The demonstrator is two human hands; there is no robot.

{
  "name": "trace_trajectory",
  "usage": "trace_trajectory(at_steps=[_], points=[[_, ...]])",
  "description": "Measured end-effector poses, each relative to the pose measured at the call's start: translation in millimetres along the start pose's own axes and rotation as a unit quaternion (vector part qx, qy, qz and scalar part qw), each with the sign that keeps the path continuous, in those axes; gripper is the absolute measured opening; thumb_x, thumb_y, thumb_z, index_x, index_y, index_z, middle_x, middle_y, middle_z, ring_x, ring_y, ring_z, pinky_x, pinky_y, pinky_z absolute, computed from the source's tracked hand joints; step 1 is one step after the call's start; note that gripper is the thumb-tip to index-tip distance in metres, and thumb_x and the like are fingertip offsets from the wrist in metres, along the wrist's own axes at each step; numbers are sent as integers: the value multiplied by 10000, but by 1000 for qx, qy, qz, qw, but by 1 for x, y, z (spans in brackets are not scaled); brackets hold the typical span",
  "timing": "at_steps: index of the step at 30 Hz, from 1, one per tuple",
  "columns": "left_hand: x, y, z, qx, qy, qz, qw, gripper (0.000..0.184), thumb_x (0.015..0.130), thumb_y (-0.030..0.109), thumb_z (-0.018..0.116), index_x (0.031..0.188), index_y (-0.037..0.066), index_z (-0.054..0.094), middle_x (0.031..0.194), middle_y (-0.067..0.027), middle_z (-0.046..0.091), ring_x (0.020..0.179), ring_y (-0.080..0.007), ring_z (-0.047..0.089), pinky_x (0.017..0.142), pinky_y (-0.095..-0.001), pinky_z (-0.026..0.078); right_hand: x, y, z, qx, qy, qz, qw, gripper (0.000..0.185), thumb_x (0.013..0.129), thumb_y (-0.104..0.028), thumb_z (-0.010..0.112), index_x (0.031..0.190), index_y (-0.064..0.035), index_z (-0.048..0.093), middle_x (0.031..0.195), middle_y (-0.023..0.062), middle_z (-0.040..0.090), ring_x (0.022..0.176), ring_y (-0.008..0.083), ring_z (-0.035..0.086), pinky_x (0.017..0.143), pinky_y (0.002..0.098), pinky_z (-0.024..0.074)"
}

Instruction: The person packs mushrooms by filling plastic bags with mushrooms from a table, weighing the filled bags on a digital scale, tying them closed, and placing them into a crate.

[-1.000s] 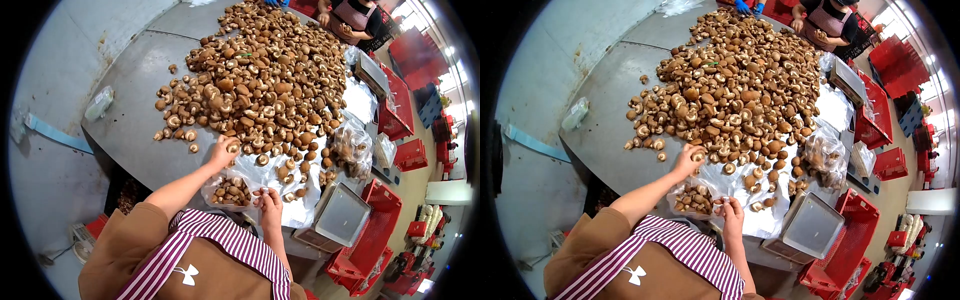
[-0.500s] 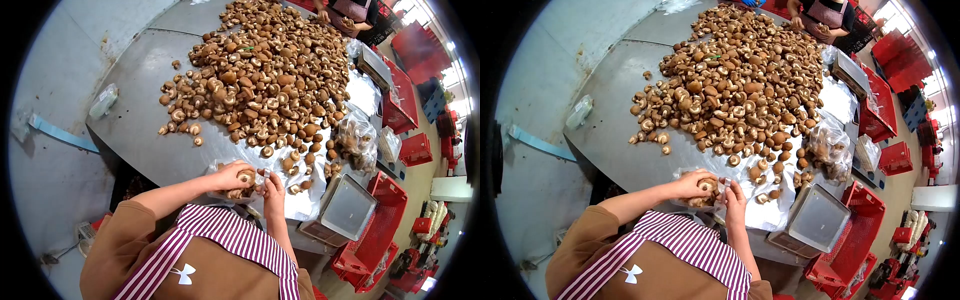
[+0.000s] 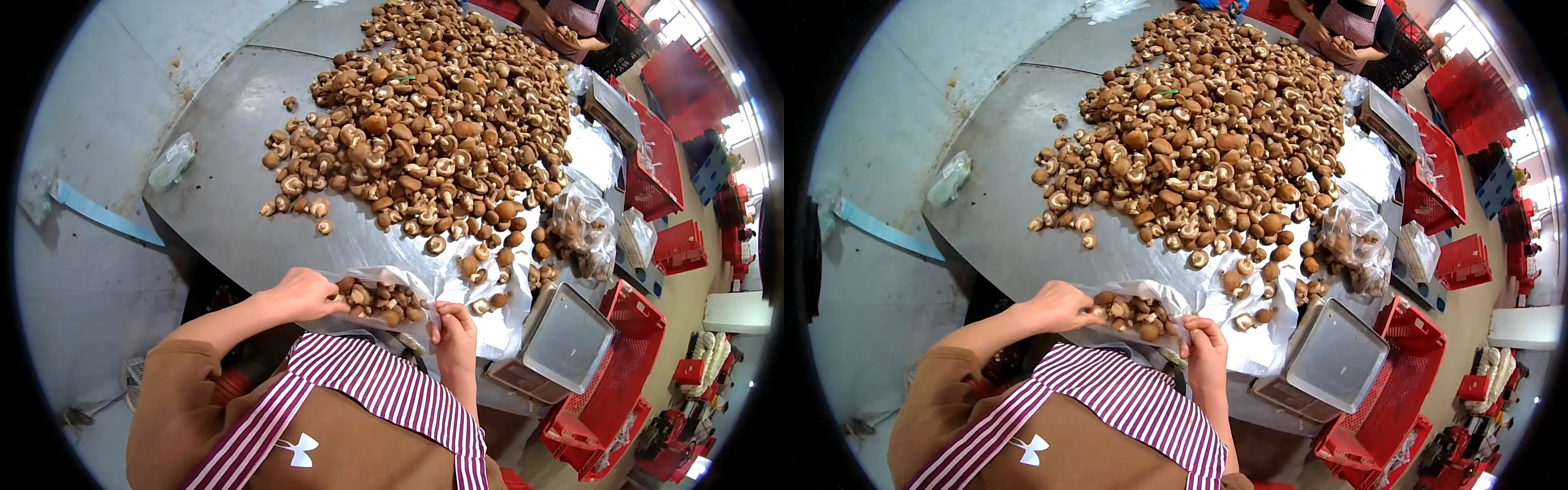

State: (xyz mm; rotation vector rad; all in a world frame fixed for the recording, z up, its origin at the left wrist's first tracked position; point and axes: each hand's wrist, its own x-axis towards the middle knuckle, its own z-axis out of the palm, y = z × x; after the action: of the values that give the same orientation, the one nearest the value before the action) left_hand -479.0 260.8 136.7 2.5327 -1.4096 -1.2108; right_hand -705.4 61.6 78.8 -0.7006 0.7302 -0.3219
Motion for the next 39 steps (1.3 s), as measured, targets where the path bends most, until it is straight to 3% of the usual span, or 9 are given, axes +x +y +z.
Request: trace_trajectory(at_steps=[4,10,12,17,20,21,27,34,39], points=[[-7,-11,9,-14,87,93,992,240,856,301,689,856,61,702,807,-166,687,813,-328,666,718,-415,515,-3,-7,-2,-1,-16,-40,999,146,953,-29,531,1063,-11,626,1078,97,656,624,116,527,581,256,453],[4,58,10,-291,209,263,896,135,799,141,714,873,33,677,834,-114,681,761,-257,647,709,-382,502,-15,-22,58,-456,-166,-36,874,481,885,-44,619,1351,-109,524,1131,124,604,854,170,605,712,292,505],[15,74,14,-241,254,301,887,126,796,148,712,865,48,680,819,-103,681,760,-244,645,749,-385,493,0,10,51,-467,-238,-231,820,370,851,-27,622,1217,-58,578,1069,188,622,851,258,623,737,346,507],[15,89,-5,-167,381,320,851,355,768,146,720,1097,34,646,1127,-141,655,1036,-333,606,903,-402,482,42,-3,18,-464,-41,-209,860,211,931,-55,484,1093,9,603,932,214,647,873,290,647,771,381,507],[14,74,-11,-221,388,256,857,346,765,120,713,1092,26,646,1115,-148,659,1028,-336,610,902,-417,487,90,-53,-5,-401,32,-212,890,183,972,-165,536,983,-50,678,752,-9,596,665,74,521,583,232,415],[17,67,-6,-224,382,237,865,316,781,102,702,1084,32,652,1094,-138,665,1022,-328,615,892,-408,495,103,-84,-10,-456,28,-218,862,247,966,-79,471,1108,17,649,823,85,664,749,176,615,674,310,493],[26,46,43,-211,279,187,918,255,821,116,693,1064,45,667,1039,-109,676,993,-298,630,871,-389,506,137,-209,4,-384,64,-354,850,179,992,-96,474,974,-16,633,764,16,594,602,57,493,508,225,389],[43,44,76,-236,202,166,936,234,846,124,673,1063,38,663,1005,-125,670,947,-288,650,832,-388,518,158,-181,-61,-555,205,-517,619,182,923,-107,580,1034,27,637,996,185,663,901,346,629,817,410,487],[57,49,80,-230,172,172,942,229,856,125,662,1068,38,664,1008,-130,669,934,-287,657,823,-386,520,101,-66,-128,-594,204,-233,743,194,885,-157,645,969,15,617,937,208,650,873,366,639,778,442,489]])
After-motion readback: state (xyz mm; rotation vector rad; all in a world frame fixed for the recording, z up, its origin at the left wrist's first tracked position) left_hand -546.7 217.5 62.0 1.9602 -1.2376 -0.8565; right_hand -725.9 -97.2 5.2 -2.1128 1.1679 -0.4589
